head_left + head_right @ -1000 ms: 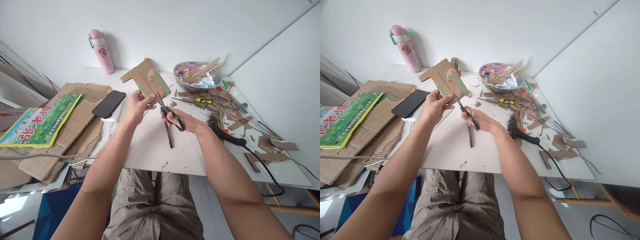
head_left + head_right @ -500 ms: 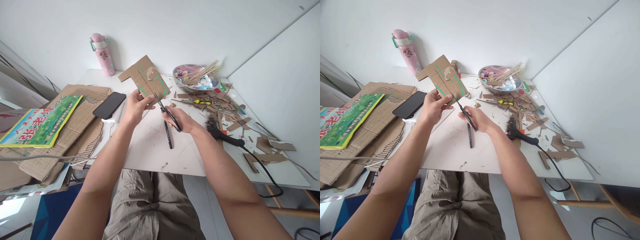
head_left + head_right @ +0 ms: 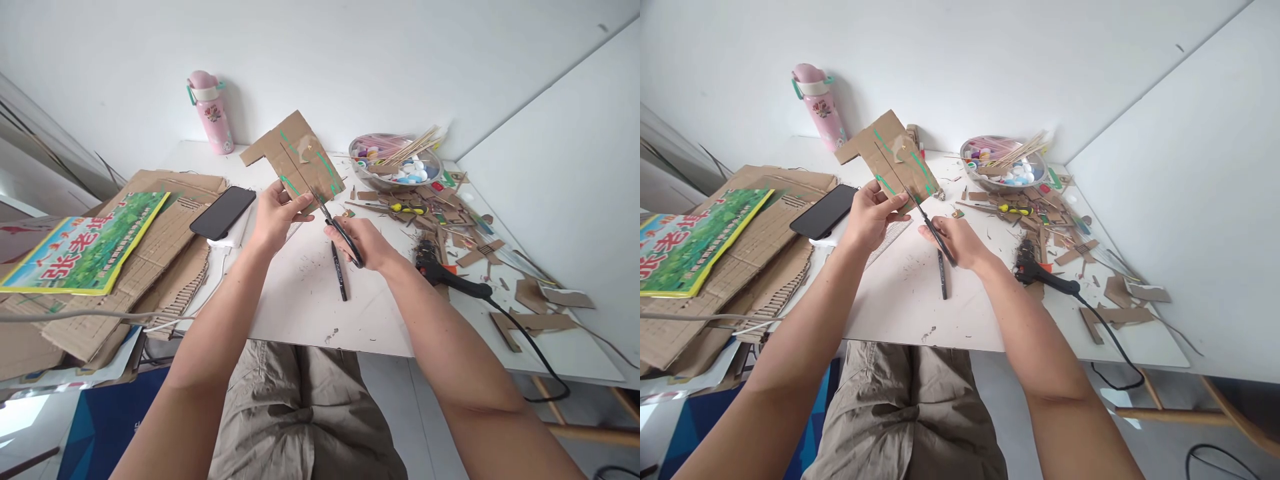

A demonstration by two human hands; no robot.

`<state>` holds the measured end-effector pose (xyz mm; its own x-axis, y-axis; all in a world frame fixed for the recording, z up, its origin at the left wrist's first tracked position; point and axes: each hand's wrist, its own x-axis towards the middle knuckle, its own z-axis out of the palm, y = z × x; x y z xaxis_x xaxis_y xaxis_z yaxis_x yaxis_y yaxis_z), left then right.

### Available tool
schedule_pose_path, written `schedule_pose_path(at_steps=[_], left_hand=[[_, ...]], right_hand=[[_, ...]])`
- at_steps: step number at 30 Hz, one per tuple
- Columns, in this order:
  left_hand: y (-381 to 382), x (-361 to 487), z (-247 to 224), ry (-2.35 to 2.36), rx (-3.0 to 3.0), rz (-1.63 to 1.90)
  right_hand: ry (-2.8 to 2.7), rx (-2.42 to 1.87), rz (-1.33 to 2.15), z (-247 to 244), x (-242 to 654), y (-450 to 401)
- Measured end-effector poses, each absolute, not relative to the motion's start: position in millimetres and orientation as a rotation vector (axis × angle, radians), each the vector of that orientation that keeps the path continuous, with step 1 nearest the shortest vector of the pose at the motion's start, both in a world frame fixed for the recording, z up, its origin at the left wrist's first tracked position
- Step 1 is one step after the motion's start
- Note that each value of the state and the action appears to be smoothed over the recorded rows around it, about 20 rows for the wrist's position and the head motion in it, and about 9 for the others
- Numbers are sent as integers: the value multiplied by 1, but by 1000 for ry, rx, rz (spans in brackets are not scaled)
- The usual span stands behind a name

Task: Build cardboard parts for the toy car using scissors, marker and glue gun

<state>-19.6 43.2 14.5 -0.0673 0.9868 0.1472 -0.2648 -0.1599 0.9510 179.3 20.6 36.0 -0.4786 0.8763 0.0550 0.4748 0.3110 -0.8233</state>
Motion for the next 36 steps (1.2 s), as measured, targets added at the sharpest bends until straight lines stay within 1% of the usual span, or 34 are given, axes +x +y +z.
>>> schedule_pose_path(at_steps=[8,22,30,36], left_hand=[[45,-19,10,983,1180,1445],[44,-19,11,979,1181,1450],[45,-12,10,1053,1161,1536],[44,-8,7,1026,1213,1480]], right_hand=[[-2113,-1154,1139,30,182,25],[-2022,-1150,938,24,174,25],[-2013,-1130,1131,19,176,26],[-2045,-1082,1216,13,180,29]])
